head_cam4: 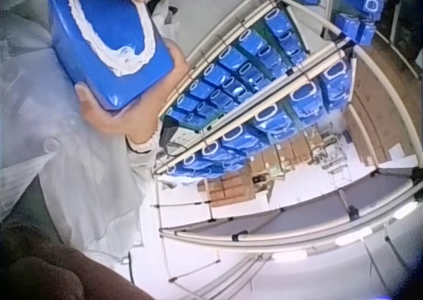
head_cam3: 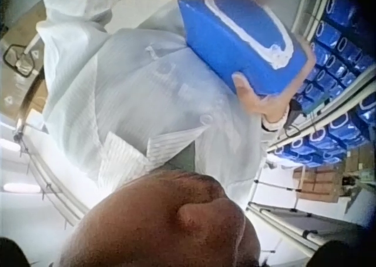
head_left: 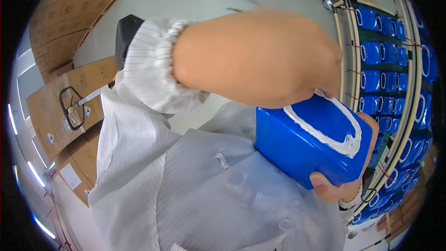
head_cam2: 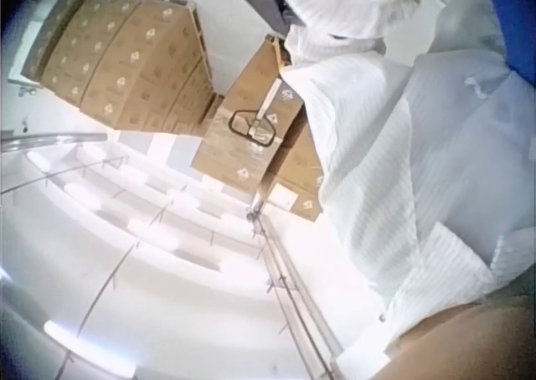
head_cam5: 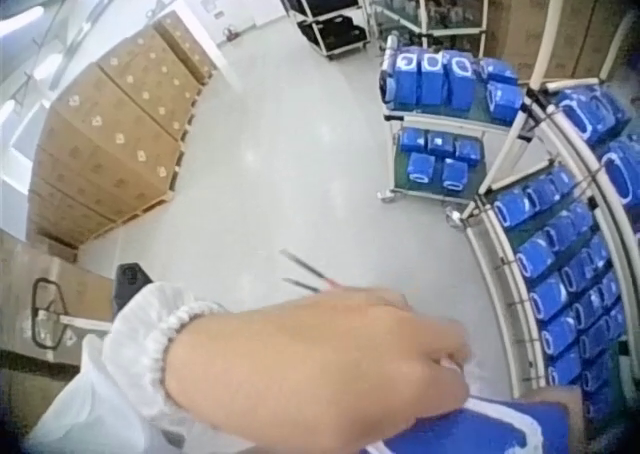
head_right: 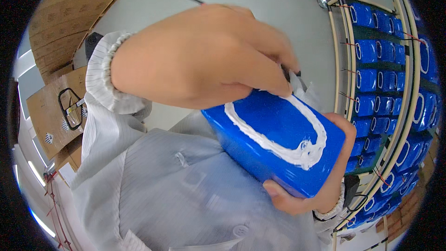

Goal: The person picks up a battery pack, presses the white sealant around its top by hand, and places it onto a rack. They repeat this process with several other battery packs, pressing the sealant on each before returning them to the rack.

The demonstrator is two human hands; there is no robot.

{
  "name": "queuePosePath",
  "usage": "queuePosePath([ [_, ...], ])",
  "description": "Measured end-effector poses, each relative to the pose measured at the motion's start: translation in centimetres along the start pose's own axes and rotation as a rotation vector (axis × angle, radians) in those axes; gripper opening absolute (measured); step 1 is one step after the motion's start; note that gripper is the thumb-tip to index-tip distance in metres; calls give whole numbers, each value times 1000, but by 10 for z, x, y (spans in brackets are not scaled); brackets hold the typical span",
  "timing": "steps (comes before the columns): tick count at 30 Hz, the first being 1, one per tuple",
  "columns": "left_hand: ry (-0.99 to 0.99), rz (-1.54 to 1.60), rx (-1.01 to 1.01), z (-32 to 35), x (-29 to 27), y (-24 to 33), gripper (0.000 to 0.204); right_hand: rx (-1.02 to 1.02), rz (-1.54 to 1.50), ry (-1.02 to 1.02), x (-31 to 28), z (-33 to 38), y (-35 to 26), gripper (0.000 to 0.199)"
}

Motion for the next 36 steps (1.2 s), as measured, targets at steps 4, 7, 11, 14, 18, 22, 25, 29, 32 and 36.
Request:
queuePosePath([
  [4,635,229,8,9,-7,-13,40,-33,25,112,-4,4,6,102],
  [7,1326,259,-200,58,20,-33,60,-105,70,154,-7,5,7,100],
  [11,872,989,-170,37,107,-11,114,-184,174,198,-8,1,7,97],
  [14,537,985,98,18,124,1,122,-283,307,226,-12,3,6,95],
  [18,480,797,39,11,117,8,112,-456,480,265,-25,5,17,92],
  [22,470,877,72,9,124,5,108,-550,83,182,-29,-2,49,64],
  [25,491,979,142,10,139,2,109,-477,-88,121,-23,8,56,50],
  [29,643,1082,203,6,141,12,102,-511,-187,49,-23,10,56,40],
  [32,515,1066,174,4,133,13,75,-561,-274,-14,-27,12,54,35],
  [36,580,976,356,-4,130,7,84,-699,-188,86,-19,10,47,34],
])
Point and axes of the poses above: each hand's wrist, its own z-axis away from the middle knuckle, its own x-axis out of the palm, y = z × x, the point moved 3 cm from there along -z, towards the middle knuckle, and after that the axes turned 8 degrees about x, right-handed, at the moved point
